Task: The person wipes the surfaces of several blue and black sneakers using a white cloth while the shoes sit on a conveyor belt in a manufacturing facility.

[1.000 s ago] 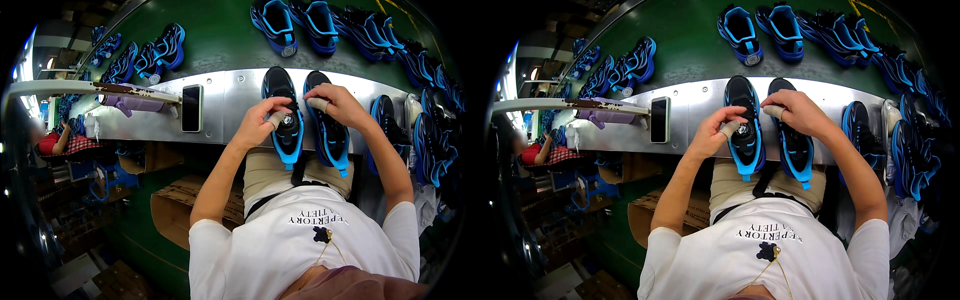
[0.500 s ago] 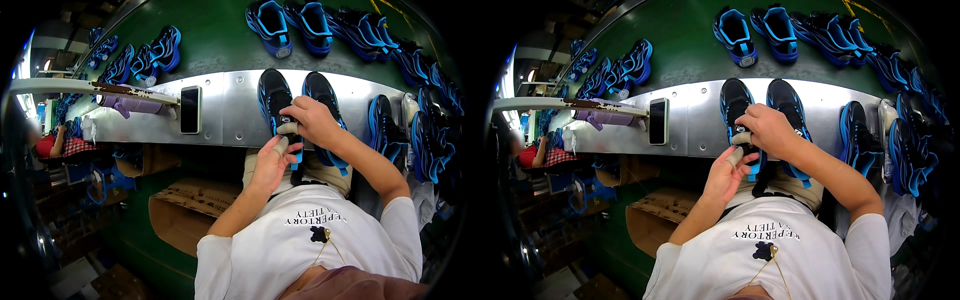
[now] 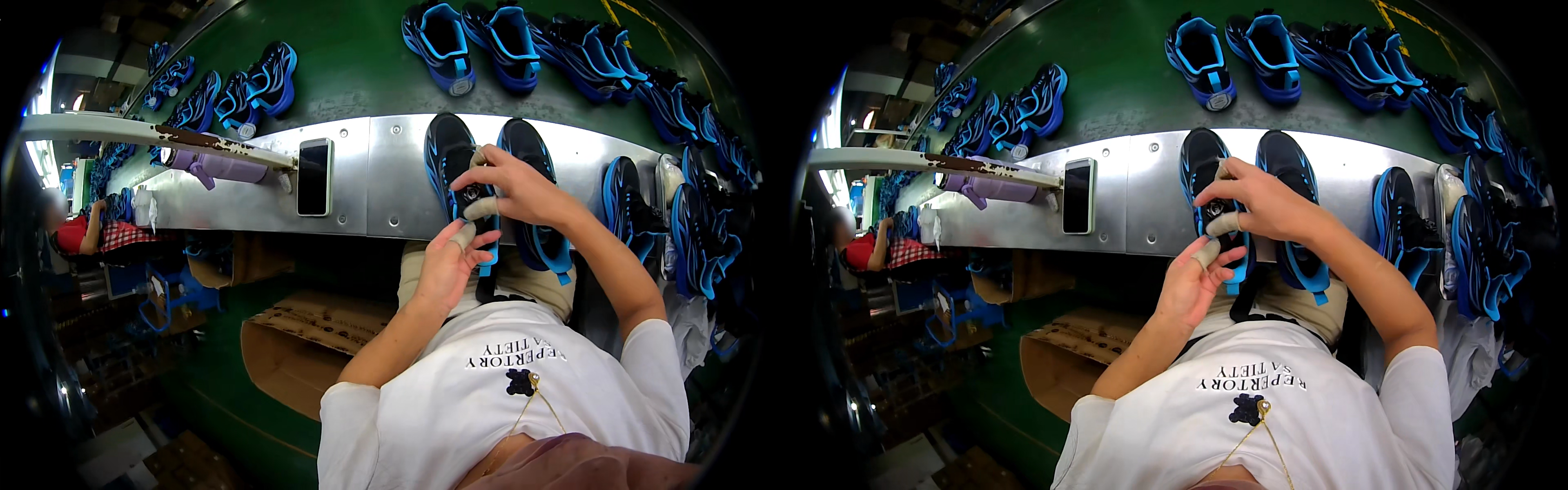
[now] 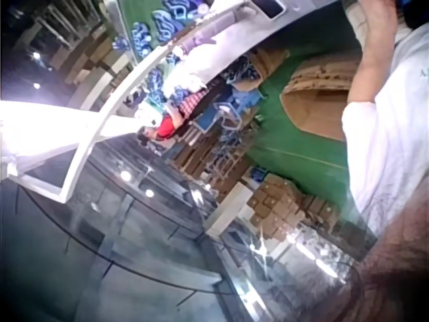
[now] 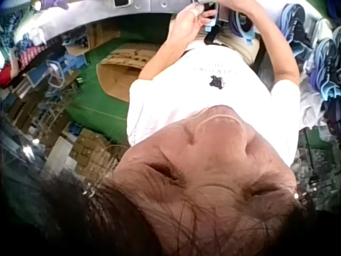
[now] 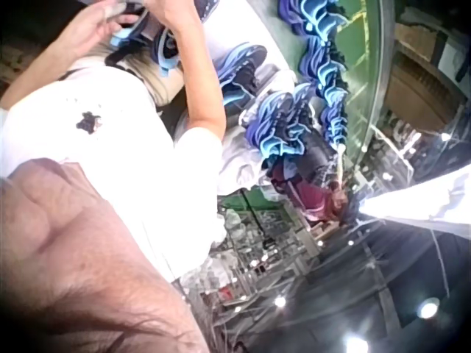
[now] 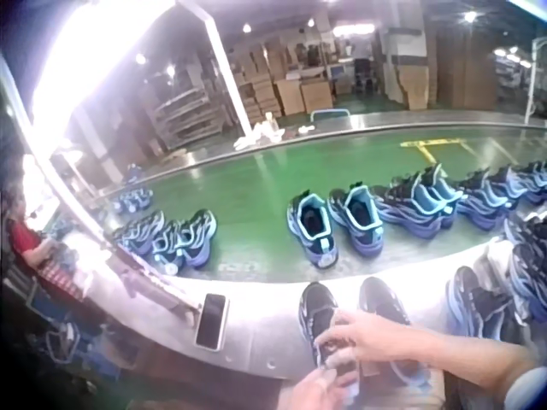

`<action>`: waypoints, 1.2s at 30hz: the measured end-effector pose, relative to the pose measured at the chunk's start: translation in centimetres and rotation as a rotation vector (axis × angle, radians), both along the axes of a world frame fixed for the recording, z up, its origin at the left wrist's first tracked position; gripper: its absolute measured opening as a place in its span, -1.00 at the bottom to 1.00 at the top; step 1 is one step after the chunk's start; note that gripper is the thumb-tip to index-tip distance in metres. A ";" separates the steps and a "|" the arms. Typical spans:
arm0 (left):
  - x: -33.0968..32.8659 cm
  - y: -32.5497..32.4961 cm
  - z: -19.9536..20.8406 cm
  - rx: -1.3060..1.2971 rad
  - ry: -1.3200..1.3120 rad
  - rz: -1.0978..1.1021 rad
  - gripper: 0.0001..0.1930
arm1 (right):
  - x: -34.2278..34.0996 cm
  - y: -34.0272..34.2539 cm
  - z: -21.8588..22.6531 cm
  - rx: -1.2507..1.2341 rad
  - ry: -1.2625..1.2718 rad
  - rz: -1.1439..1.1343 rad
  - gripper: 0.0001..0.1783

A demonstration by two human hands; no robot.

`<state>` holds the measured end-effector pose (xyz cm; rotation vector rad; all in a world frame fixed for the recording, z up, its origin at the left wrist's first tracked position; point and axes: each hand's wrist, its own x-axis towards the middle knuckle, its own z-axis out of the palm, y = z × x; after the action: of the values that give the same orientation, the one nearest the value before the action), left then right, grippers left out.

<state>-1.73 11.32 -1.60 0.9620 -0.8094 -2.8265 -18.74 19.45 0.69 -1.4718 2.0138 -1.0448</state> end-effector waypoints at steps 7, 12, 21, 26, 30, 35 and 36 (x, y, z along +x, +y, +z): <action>0.0 0.2 0.0 -0.037 -0.016 0.021 -0.71 | 3.1 -0.2 -1.5 -0.014 0.111 -0.230 -0.69; 0.5 -2.8 2.5 -0.241 -0.058 -0.234 -0.68 | -1.1 0.9 -0.9 -0.015 0.073 -0.351 -0.55; -6.6 -5.9 3.0 -1.818 -0.257 -0.836 -0.61 | 1.7 1.2 -0.8 0.025 0.151 -0.064 -0.35; -8.4 -6.5 3.4 -1.813 -0.277 -1.104 -0.64 | 1.5 0.9 -1.8 0.043 0.148 -0.117 -0.38; -8.3 -6.2 4.0 -1.762 -0.346 -1.070 -0.62 | 1.6 1.0 -1.9 -0.001 0.087 -0.161 -0.41; -2.9 -6.2 3.3 -0.777 -0.374 -0.638 -0.58 | 1.5 1.1 -0.4 -0.051 0.135 -0.143 -0.54; -1.5 -5.8 2.6 -0.606 -0.286 -0.559 -0.59 | 1.6 1.0 -0.4 -0.050 0.130 -0.143 -0.54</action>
<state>-3.22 5.50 1.02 1.1689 -2.0954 -2.5261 -17.17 20.44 0.24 -1.4729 2.2274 -1.0892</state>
